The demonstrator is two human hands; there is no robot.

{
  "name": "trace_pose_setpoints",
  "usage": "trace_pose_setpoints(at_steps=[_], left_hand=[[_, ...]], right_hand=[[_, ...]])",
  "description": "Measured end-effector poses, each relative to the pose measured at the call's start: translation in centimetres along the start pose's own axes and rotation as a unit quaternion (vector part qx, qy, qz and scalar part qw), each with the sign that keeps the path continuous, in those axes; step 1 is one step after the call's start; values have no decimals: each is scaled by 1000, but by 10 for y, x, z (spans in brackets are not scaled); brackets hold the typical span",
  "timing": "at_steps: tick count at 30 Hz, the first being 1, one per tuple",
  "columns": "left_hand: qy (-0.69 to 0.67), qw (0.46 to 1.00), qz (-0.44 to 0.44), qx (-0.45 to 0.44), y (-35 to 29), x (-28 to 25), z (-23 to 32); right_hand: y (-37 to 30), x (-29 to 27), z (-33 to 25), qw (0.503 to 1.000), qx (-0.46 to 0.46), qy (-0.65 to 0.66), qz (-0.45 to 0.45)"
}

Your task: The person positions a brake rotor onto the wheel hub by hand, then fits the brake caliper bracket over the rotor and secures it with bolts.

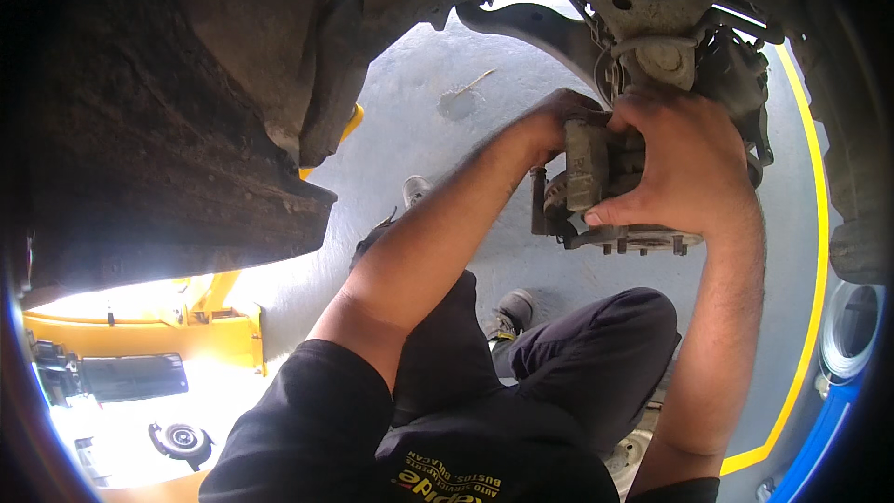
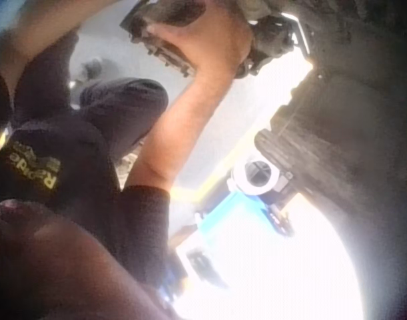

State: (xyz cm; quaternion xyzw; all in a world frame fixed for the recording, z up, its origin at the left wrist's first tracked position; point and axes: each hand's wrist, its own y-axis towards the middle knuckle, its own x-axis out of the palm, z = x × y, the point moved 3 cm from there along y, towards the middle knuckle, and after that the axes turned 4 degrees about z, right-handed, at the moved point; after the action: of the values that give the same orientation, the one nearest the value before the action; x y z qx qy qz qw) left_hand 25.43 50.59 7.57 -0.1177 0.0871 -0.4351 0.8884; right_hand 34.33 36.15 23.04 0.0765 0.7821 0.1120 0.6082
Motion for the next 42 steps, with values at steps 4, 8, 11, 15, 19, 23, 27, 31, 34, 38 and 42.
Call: trace_pose_setpoints(at_steps=[4,8,11,15,19,23,27,31,34,38,42], left_hand=[[-52,998,-22,18,5,3,0],[-170,981,-84,-32,-4,-3,-4],[-211,973,-72,-67,-11,3,3],[-142,984,-89,-56,-3,3,0],[-31,998,-63,-4,3,5,-6],[-108,989,-104,15,-8,8,0],[-299,936,-178,-49,-7,4,-15],[-159,979,-126,-37,-12,10,3],[-47,996,-64,-33,-8,0,4],[-47,995,-87,1,-2,-1,-5],[-187,976,-108,-42,-18,6,3]], right_hand=[[-7,1,4,998,-21,-43,44],[3,4,6,999,0,-17,-51],[0,3,10,999,1,-19,-36],[-2,0,8,999,1,-25,-25],[-1,4,7,999,-1,-34,-20],[-1,1,7,999,13,-22,-45],[1,3,9,1000,-12,-19,-12],[-6,5,15,1000,-12,-19,-8],[-3,5,10,1000,-7,-11,-11],[-3,9,11,1000,-5,-14,-3],[-6,8,14,1000,0,-21,-3]])
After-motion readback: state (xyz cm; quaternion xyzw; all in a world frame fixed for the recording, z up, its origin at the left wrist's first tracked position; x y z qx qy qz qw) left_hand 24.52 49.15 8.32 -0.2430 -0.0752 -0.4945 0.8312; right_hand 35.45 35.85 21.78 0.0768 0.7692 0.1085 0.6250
